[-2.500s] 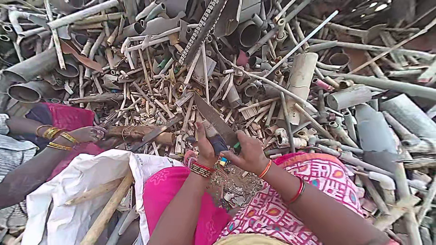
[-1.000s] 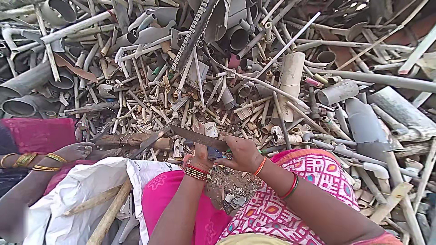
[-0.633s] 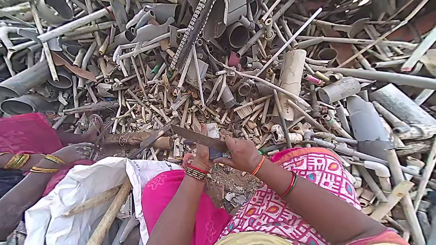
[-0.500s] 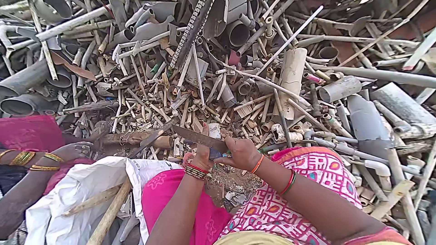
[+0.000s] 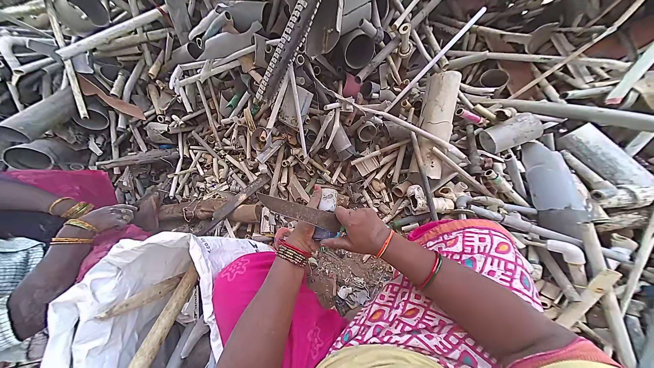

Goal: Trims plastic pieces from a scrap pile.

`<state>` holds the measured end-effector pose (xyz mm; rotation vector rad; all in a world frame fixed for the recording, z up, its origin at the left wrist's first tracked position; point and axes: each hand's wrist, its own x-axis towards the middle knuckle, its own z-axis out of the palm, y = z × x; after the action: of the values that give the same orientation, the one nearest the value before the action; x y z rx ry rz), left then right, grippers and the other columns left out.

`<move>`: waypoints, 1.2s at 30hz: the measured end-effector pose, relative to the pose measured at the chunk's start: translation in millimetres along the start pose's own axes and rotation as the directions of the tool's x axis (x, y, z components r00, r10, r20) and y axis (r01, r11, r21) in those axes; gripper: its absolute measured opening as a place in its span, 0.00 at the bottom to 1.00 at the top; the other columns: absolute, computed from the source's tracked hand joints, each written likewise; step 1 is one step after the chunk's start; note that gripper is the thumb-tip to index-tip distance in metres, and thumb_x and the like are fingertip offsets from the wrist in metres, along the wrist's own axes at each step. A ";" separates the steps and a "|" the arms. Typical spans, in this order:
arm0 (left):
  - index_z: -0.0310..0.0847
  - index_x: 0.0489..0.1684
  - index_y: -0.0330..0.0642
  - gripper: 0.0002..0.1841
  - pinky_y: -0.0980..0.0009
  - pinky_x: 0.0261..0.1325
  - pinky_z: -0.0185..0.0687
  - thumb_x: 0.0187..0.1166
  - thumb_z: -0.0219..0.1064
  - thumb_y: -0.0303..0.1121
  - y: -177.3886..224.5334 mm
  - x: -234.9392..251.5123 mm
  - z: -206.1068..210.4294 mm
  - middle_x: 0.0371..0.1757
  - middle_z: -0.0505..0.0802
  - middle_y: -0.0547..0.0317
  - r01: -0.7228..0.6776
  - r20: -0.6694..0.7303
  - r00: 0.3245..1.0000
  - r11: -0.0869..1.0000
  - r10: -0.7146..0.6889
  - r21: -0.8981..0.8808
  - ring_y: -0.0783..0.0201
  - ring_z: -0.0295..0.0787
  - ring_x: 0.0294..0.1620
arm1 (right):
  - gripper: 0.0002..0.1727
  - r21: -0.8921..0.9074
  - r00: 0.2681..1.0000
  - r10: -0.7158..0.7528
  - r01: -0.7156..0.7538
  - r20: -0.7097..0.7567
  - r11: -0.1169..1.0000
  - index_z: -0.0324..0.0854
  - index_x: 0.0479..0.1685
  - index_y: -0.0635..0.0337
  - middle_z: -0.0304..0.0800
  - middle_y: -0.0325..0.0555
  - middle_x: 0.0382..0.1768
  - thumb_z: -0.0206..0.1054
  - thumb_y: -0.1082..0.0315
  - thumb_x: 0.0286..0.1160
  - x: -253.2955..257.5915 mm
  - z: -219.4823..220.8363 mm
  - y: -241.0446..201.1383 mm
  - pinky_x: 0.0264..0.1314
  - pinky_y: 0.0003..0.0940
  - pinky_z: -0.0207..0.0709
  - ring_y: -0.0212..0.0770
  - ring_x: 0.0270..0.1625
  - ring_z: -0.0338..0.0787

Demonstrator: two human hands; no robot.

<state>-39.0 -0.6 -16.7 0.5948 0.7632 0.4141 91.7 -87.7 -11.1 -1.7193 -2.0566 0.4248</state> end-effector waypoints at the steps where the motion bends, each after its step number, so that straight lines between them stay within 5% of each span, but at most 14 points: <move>1: 0.82 0.43 0.50 0.33 0.71 0.33 0.88 0.89 0.36 0.65 0.0 -0.2 0.7 0.29 0.91 0.60 -0.013 -0.012 1.000 1.000 0.013 0.004 0.69 0.91 0.29 | 0.40 0.003 1.000 0.019 -0.020 0.016 1.000 0.82 0.43 0.74 0.88 0.61 0.27 0.65 0.35 0.74 -0.1 -0.5 -1.1 0.34 0.58 0.81 0.64 0.35 0.93; 6: 0.80 0.46 0.47 0.33 0.71 0.35 0.89 0.91 0.34 0.63 -8.3 6.6 -2.2 0.28 0.91 0.60 -0.197 -0.087 0.977 0.980 0.195 -0.008 0.69 0.91 0.29 | 0.39 0.061 0.979 0.169 -0.176 0.110 0.982 0.80 0.53 0.74 0.90 0.64 0.33 0.63 0.36 0.79 -0.1 -3.1 -8.5 0.43 0.62 0.81 0.67 0.43 0.93; 10: 0.81 0.46 0.47 0.33 0.71 0.34 0.89 0.90 0.36 0.63 -7.2 6.9 -4.1 0.29 0.91 0.60 -0.210 -0.072 0.976 0.975 0.205 -0.078 0.68 0.90 0.29 | 0.38 0.096 0.990 0.131 -0.136 0.051 0.986 0.81 0.58 0.74 0.91 0.65 0.34 0.61 0.39 0.82 -1.7 3.0 -8.9 0.42 0.63 0.81 0.68 0.42 0.94; 12: 0.80 0.40 0.48 0.33 0.75 0.29 0.88 0.92 0.32 0.61 -0.8 -1.1 7.0 0.25 0.90 0.62 -0.274 -0.108 0.958 0.958 0.264 -0.087 0.71 0.90 0.25 | 0.37 0.138 0.995 0.082 -0.074 -0.056 0.988 0.83 0.56 0.75 0.91 0.63 0.31 0.63 0.40 0.80 -3.1 3.8 -6.6 0.39 0.62 0.81 0.66 0.38 0.94; 17: 0.76 0.40 0.49 0.32 0.73 0.36 0.90 0.93 0.21 0.49 -0.9 -5.8 12.7 0.28 0.92 0.62 -0.360 -0.077 0.932 0.928 0.354 -0.096 0.70 0.92 0.30 | 0.42 0.316 0.975 0.048 0.024 -0.217 0.949 0.82 0.53 0.77 0.90 0.60 0.33 0.73 0.38 0.64 -5.2 6.7 7.1 0.38 0.56 0.81 0.57 0.36 0.92; 22: 0.78 0.48 0.50 0.34 0.72 0.39 0.91 0.93 0.24 0.56 -2.2 -4.0 17.6 0.33 0.94 0.62 -0.348 -0.084 0.937 0.928 0.339 -0.137 0.70 0.94 0.36 | 0.52 0.469 0.982 0.088 0.002 -0.169 0.883 0.77 0.62 0.78 0.91 0.57 0.40 0.75 0.32 0.56 -6.4 4.2 13.5 0.46 0.45 0.82 0.46 0.42 0.90; 27: 0.78 0.38 0.50 0.36 0.74 0.35 0.89 0.91 0.24 0.60 -2.1 2.2 7.6 0.27 0.90 0.63 -0.344 -0.049 0.939 0.918 0.341 -0.200 0.70 0.90 0.29 | 0.54 0.302 0.945 -0.052 0.154 -0.322 0.941 0.81 0.49 0.77 0.88 0.57 0.31 0.62 0.21 0.59 -15.9 11.0 10.9 0.32 0.47 0.80 0.49 0.31 0.88; 30: 0.80 0.38 0.48 0.37 0.74 0.34 0.89 0.89 0.29 0.65 -2.9 4.0 2.2 0.27 0.91 0.62 -0.314 0.058 0.941 0.922 0.334 -0.225 0.70 0.91 0.28 | 0.44 0.162 0.890 -0.068 0.156 -0.451 0.974 0.83 0.41 0.75 0.88 0.56 0.27 0.64 0.31 0.67 -15.7 17.7 8.7 0.25 0.47 0.79 0.51 0.27 0.89; 36: 0.82 0.38 0.51 0.39 0.77 0.34 0.89 0.89 0.25 0.65 -5.4 -1.0 9.2 0.27 0.92 0.64 -0.299 0.038 0.951 0.944 0.307 -0.139 0.73 0.91 0.28 | 0.38 0.015 0.867 -0.126 0.153 -0.483 0.988 0.86 0.45 0.74 0.91 0.56 0.27 0.67 0.37 0.69 -13.2 16.5 6.4 0.23 0.48 0.81 0.53 0.27 0.92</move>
<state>-32.1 -8.4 -14.4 0.5990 0.5825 0.7229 90.8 -98.9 -30.1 -1.4480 -1.7657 -0.0040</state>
